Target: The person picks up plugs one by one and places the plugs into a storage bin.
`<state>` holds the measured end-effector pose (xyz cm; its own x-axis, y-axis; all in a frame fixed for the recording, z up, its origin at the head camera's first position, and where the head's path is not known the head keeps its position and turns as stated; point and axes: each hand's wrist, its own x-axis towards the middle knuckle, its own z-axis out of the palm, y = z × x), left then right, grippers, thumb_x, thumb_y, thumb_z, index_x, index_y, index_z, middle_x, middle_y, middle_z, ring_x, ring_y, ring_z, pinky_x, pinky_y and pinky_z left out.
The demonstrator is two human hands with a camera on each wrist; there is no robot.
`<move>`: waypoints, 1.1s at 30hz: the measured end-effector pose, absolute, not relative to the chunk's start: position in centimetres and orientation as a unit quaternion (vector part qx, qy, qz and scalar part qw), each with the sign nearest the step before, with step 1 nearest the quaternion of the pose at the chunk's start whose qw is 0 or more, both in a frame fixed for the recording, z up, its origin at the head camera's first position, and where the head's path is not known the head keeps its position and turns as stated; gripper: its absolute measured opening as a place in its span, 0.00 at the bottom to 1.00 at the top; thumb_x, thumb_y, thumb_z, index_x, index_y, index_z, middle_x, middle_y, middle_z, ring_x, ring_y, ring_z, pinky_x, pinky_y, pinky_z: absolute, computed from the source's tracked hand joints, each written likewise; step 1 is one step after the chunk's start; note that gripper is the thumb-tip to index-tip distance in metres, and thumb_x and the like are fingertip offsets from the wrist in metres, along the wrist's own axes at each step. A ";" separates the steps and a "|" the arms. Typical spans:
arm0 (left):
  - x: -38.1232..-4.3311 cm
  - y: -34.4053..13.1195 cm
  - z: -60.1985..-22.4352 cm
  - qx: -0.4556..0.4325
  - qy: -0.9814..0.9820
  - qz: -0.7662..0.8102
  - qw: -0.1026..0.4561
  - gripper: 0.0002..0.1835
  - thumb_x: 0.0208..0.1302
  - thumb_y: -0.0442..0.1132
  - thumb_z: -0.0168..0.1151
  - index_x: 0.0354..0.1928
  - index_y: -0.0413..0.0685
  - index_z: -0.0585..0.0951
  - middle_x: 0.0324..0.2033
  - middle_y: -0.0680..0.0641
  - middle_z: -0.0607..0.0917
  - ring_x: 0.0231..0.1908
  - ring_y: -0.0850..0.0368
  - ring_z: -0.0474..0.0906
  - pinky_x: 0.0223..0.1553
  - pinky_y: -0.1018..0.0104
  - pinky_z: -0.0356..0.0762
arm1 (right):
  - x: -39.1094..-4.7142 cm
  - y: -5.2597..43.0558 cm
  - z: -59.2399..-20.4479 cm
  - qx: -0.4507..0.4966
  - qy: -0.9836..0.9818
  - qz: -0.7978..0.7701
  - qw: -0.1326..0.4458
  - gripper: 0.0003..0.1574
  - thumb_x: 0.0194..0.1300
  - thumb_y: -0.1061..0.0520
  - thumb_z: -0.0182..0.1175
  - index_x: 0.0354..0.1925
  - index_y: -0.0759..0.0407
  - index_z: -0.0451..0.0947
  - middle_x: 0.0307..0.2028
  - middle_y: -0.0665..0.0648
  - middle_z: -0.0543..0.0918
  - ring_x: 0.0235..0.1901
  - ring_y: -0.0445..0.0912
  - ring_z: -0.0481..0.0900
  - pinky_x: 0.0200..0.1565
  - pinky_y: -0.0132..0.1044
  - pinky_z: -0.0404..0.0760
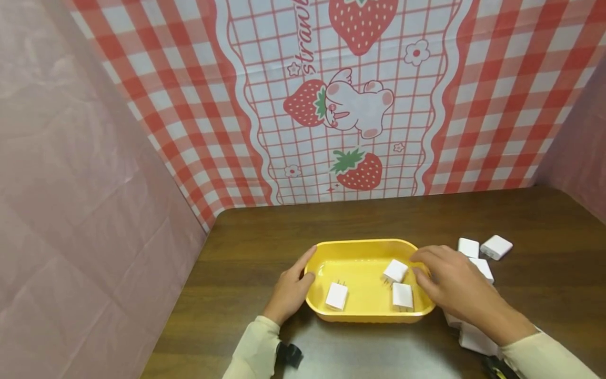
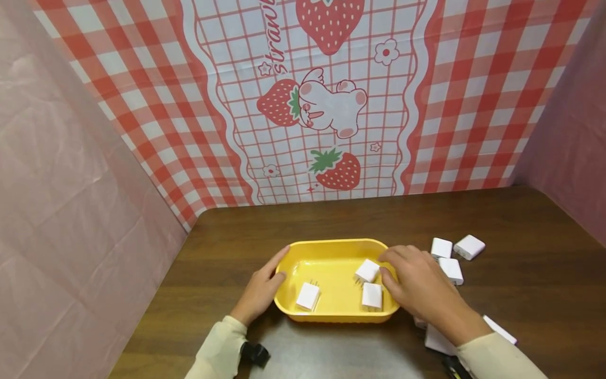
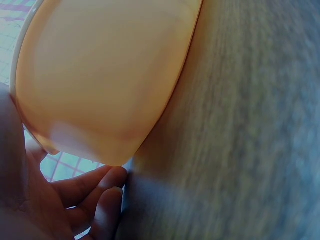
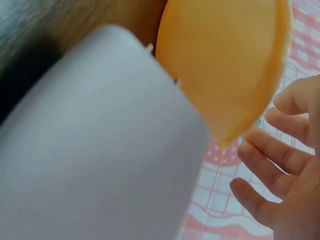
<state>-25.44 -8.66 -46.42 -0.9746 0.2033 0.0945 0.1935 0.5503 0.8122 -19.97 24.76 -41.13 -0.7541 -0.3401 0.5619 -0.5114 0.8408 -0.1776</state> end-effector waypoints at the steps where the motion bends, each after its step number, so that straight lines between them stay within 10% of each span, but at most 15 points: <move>1: -25.4 -8.7 -46.4 0.112 0.880 0.461 0.005 0.31 0.70 0.44 0.52 0.72 0.82 0.66 0.65 0.55 0.76 0.53 0.57 0.75 0.54 0.50 0.71 | -19.9 25.0 -41.0 0.229 -0.921 0.162 0.270 0.12 0.53 0.58 0.70 0.39 0.56 0.85 0.41 0.55 0.86 0.41 0.52 0.82 0.41 0.54 0.78; 14: -25.5 -8.6 -46.5 0.114 0.883 0.456 0.004 0.31 0.70 0.44 0.51 0.73 0.80 0.66 0.65 0.56 0.75 0.54 0.56 0.75 0.54 0.49 0.71 | -17.8 29.1 -40.7 0.120 -0.949 0.127 0.262 0.15 0.53 0.58 0.68 0.41 0.58 0.86 0.38 0.60 0.86 0.39 0.59 0.83 0.37 0.59 0.77; 33: -25.4 -8.6 -46.4 0.113 0.881 0.459 0.003 0.31 0.70 0.44 0.52 0.73 0.78 0.67 0.65 0.55 0.75 0.56 0.56 0.75 0.56 0.48 0.70 | -16.0 34.4 -42.2 -0.007 -0.991 0.086 0.106 0.23 0.61 0.51 0.66 0.47 0.69 0.81 0.44 0.76 0.81 0.44 0.73 0.77 0.37 0.69 0.73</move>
